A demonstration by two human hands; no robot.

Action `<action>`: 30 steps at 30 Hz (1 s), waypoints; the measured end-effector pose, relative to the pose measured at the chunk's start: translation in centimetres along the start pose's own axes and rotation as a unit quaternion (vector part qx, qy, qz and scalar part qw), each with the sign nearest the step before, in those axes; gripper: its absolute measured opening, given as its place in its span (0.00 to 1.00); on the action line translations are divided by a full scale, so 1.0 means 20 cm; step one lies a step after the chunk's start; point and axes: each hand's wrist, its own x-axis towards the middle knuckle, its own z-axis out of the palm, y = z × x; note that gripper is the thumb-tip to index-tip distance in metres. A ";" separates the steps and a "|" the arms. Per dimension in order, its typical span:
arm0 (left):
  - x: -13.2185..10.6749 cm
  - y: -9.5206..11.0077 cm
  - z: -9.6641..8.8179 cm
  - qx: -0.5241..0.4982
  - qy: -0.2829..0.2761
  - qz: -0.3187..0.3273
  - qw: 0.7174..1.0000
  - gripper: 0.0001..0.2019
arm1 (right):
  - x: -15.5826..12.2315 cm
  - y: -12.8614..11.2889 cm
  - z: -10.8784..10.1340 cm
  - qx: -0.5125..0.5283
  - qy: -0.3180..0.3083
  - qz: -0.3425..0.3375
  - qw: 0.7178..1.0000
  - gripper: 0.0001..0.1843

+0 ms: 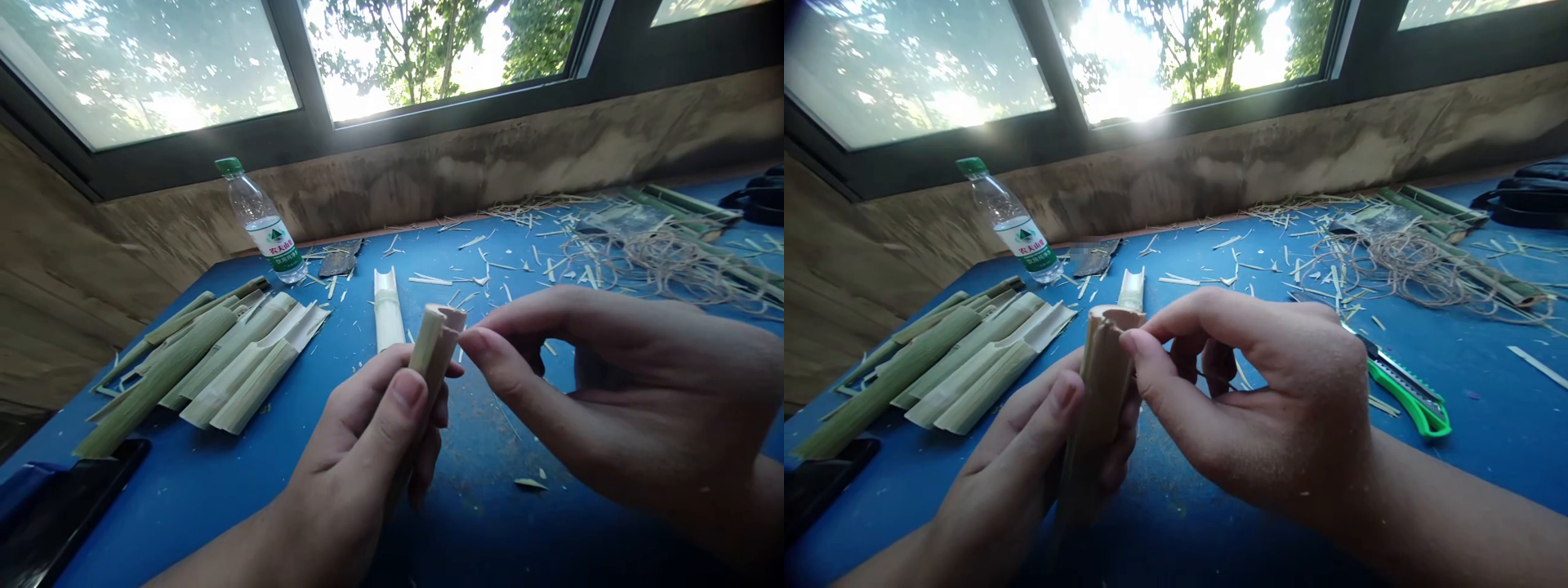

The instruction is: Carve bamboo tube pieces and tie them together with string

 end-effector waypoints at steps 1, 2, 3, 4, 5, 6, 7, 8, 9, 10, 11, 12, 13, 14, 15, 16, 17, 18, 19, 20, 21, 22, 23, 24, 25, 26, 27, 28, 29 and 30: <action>0.01 0.00 0.00 -0.019 0.001 -0.006 1.000 0.23 | 0.00 0.00 0.00 0.006 -0.003 0.003 1.000 0.10; 0.02 0.01 -0.01 -0.040 0.004 -0.010 0.999 0.24 | 0.00 0.01 0.00 0.015 -0.006 0.007 1.000 0.11; 0.03 0.01 -0.01 -0.057 0.010 -0.012 0.998 0.24 | 0.01 0.02 0.01 0.028 -0.009 0.011 1.000 0.11; 0.04 0.02 -0.01 -0.070 0.020 -0.011 0.997 0.23 | 0.01 0.03 0.01 0.044 -0.015 0.016 0.999 0.11; 0.05 0.02 -0.01 -0.074 0.029 -0.011 0.997 0.23 | 0.01 0.03 0.01 0.061 -0.026 0.023 0.998 0.11; 0.05 0.03 -0.02 -0.072 0.037 -0.013 0.997 0.22 | 0.01 0.05 0.02 0.079 -0.047 0.029 0.995 0.10; 0.06 0.03 -0.02 -0.064 0.044 -0.017 0.997 0.21 | 0.01 0.06 0.02 0.097 -0.077 0.035 0.992 0.10; 0.07 0.03 -0.02 -0.049 0.049 -0.019 0.997 0.20 | 0.01 0.07 0.03 0.116 -0.117 0.041 0.985 0.10; 0.08 0.03 -0.03 -0.031 0.052 -0.020 0.998 0.19 | 0.00 0.08 0.03 0.132 -0.165 0.048 0.976 0.10; 0.08 0.03 -0.04 -0.011 0.054 -0.018 0.998 0.18 | 0.00 0.10 0.04 0.146 -0.211 0.058 0.965 0.10; 0.09 0.03 -0.05 0.009 0.058 -0.013 0.998 0.18 | 0.01 0.11 0.04 0.160 -0.249 0.073 0.952 0.10; 0.09 0.03 -0.06 0.028 0.063 -0.005 0.998 0.17 | 0.01 0.13 0.05 0.173 -0.278 0.093 0.940 0.10; 0.10 0.04 -0.07 0.044 0.069 0.005 0.997 0.18 | 0.02 0.15 0.05 0.187 -0.300 0.118 0.928 0.11; 0.11 0.04 -0.08 0.056 0.077 0.016 0.995 0.18 | 0.03 0.16 0.05 0.202 -0.320 0.143 0.915 0.11; 0.12 0.06 -0.10 0.065 0.087 0.029 0.994 0.18 | 0.04 0.18 0.05 0.217 -0.341 0.166 0.899 0.13; 0.12 0.07 -0.11 0.071 0.099 0.044 0.992 0.19 | 0.05 0.19 0.05 0.233 -0.364 0.187 0.882 0.14; 0.13 0.08 -0.12 0.072 0.113 0.060 0.989 0.18 | 0.06 0.20 0.05 0.247 -0.389 0.204 0.864 0.16; 0.14 0.09 -0.13 0.069 0.126 0.076 0.987 0.18 | 0.07 0.21 0.05 0.260 -0.413 0.218 0.845 0.18; 0.15 0.10 -0.14 0.062 0.136 0.092 0.985 0.17 | 0.08 0.22 0.06 0.272 -0.434 0.230 0.828 0.19; 0.15 0.11 -0.15 0.054 0.144 0.107 0.982 0.17 | 0.08 0.23 0.06 0.282 -0.456 0.237 0.811 0.20; 0.16 0.11 -0.15 0.045 0.150 0.120 0.980 0.17 | 0.09 0.23 0.06 0.286 -0.486 0.239 0.791 0.20; 0.16 0.11 -0.15 0.036 0.152 0.131 0.979 0.16 | 0.09 0.24 0.06 0.285 -0.524 0.237 0.767 0.20; 0.16 0.11 -0.15 0.029 0.153 0.137 0.978 0.16 | 0.09 0.25 0.06 0.284 -0.557 0.234 0.745 0.20; 0.16 0.11 -0.15 0.023 0.155 0.140 0.978 0.16 | 0.10 0.26 0.06 0.283 -0.564 0.234 0.739 0.20; 0.16 0.11 -0.15 0.019 0.155 0.139 0.978 0.16 | 0.11 0.27 0.06 0.284 -0.528 0.238 0.764 0.20; 0.16 0.11 -0.14 0.018 0.154 0.134 0.979 0.16 | 0.13 0.29 0.06 0.283 -0.437 0.241 0.819 0.19; 0.15 0.11 -0.14 0.020 0.151 0.127 0.980 0.16 | 0.16 0.31 0.04 0.277 -0.295 0.236 0.884 0.17; 0.15 0.12 -0.13 0.024 0.148 0.121 0.981 0.16 | 0.19 0.34 0.02 0.256 -0.107 0.213 0.937 0.15; 0.15 0.12 -0.13 0.026 0.145 0.119 0.982 0.16 | 0.23 0.37 0.00 0.220 0.067 0.172 0.958 0.15; 0.15 0.12 -0.13 0.025 0.143 0.123 0.982 0.16 | 0.26 0.39 -0.03 0.190 0.175 0.127 0.958 0.21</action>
